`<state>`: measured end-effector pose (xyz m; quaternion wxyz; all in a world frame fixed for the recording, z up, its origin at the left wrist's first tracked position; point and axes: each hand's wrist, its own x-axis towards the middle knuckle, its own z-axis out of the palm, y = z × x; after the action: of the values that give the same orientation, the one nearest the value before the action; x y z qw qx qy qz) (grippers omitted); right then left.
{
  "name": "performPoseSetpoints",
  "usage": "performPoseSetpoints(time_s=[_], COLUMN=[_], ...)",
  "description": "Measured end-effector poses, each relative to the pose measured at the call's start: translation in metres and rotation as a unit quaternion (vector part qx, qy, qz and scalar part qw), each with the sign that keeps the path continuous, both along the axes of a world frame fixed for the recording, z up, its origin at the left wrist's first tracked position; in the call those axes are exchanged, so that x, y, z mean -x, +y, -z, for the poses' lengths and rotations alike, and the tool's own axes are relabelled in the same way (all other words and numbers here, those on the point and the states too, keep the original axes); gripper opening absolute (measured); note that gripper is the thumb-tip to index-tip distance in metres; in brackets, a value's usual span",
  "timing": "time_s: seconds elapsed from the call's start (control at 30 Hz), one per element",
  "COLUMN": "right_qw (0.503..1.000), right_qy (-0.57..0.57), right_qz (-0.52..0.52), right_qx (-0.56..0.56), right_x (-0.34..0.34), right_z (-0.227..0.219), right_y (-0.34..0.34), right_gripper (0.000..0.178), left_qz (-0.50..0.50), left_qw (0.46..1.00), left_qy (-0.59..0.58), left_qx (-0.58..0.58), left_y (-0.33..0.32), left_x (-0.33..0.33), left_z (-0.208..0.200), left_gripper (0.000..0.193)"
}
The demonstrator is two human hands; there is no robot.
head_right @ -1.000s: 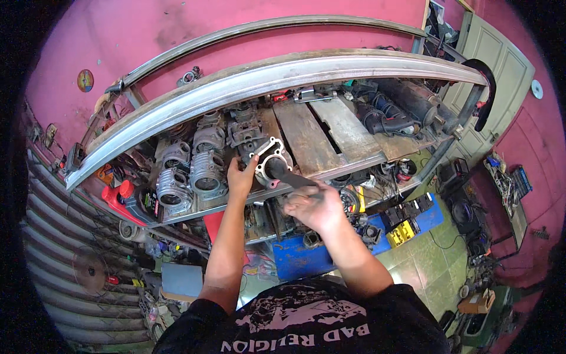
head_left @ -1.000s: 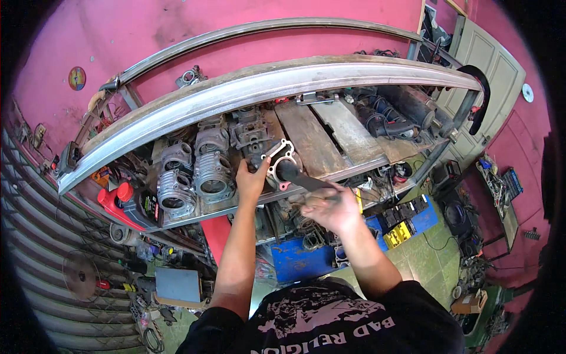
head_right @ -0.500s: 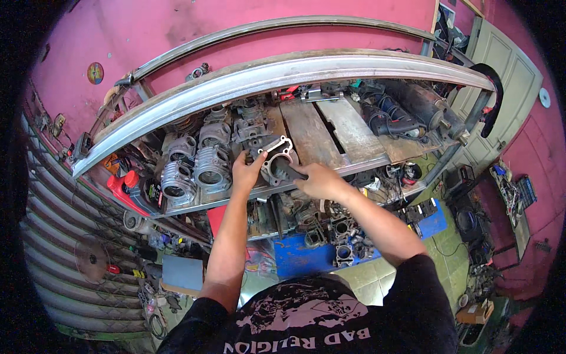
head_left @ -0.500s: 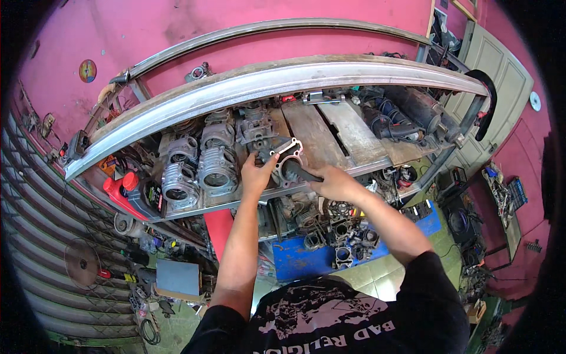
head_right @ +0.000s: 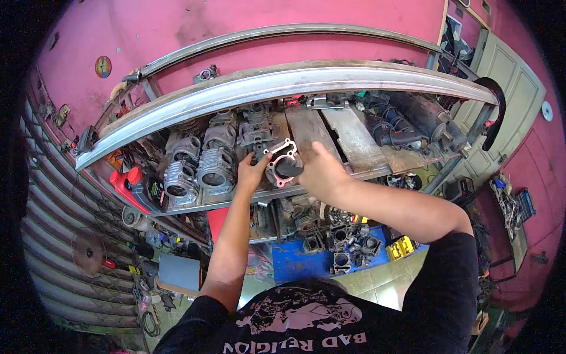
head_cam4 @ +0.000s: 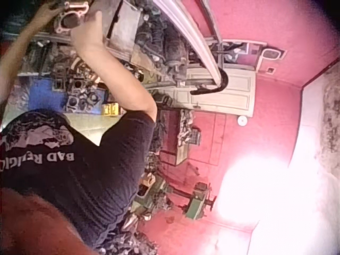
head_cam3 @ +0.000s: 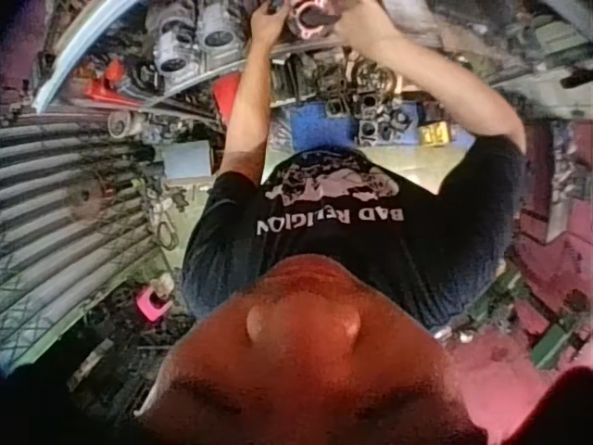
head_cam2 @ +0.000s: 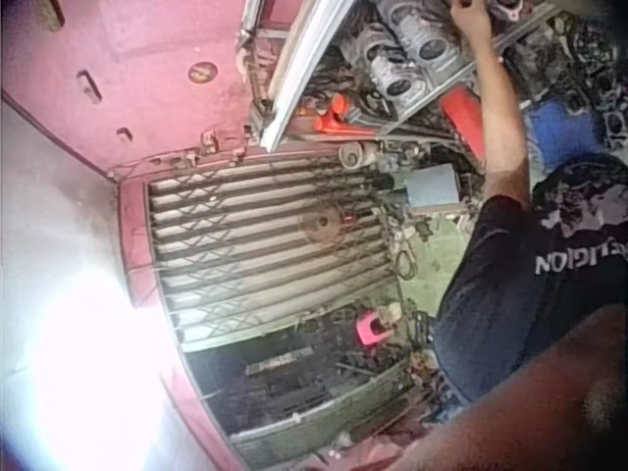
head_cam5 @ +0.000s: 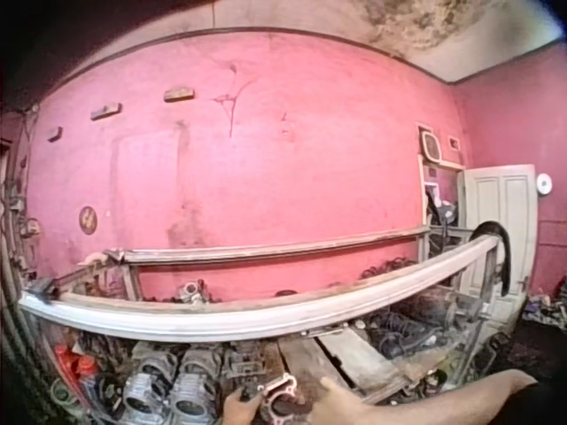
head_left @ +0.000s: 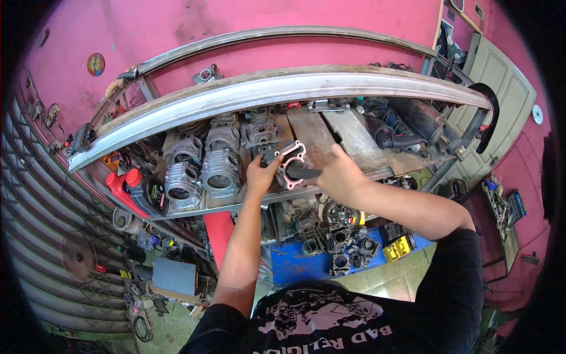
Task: The person scrubs various metal engine components, including cylinder heads and cylinder blocks, using a wire brush. The person holds each part with one hand and scrubs the surfaces and edges with the other hand, rotating the items to clean different sides. The parts are handled one at a time on a cluttered workbench.
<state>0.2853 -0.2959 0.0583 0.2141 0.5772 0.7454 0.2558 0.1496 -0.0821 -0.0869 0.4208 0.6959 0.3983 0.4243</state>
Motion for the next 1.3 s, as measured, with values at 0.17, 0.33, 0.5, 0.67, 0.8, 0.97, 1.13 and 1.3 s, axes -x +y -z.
performPoseSetpoints(time_s=[0.17,0.33,0.5,0.67,0.8,0.97,1.13,1.3], right_qw=[0.995,0.966,0.846,0.765,0.866,0.929,0.938,0.939], right_qy=[0.019,0.217,0.464,0.618,0.366,0.217,0.236,0.233], right_qz=[0.056,0.130,0.256,0.176,0.284,0.217,0.190,0.212], right_qx=[0.076,0.052,0.054,-0.045,-0.189,-0.207,-0.170,-0.140], right_x=[-0.003,-0.020,-0.053,-0.128,-0.111,-0.130,-0.120,-0.118], right_z=[0.011,0.036,0.009,-0.017,0.017,0.129,0.161,0.167], right_y=[0.020,0.024,-0.012,-0.075,-0.046,0.015,0.027,0.033], right_gripper=[0.026,0.044,0.061,0.055,0.056,0.052,0.055,0.062], left_qz=[0.032,-0.007,0.006,-0.017,-0.060,-0.025,-0.038,-0.026], left_qw=[0.999,1.000,1.000,0.999,0.997,1.000,0.998,0.997], left_qy=[-0.028,0.026,-0.007,0.012,-0.001,-0.006,0.036,0.068], left_qx=[0.018,0.002,-0.023,-0.047,-0.045,-0.008,-0.038,-0.011], left_y=[-0.003,-0.021,-0.015,-0.022,-0.006,-0.028,-0.034,-0.032], left_x=[-0.002,-0.007,-0.009,-0.004,0.001,0.006,0.014,0.018], left_z=[0.004,-0.014,-0.006,-0.007,0.024,-0.008,-0.021,-0.026], left_gripper=[0.072,0.066,0.066,0.070,0.073,0.062,0.056,0.051])
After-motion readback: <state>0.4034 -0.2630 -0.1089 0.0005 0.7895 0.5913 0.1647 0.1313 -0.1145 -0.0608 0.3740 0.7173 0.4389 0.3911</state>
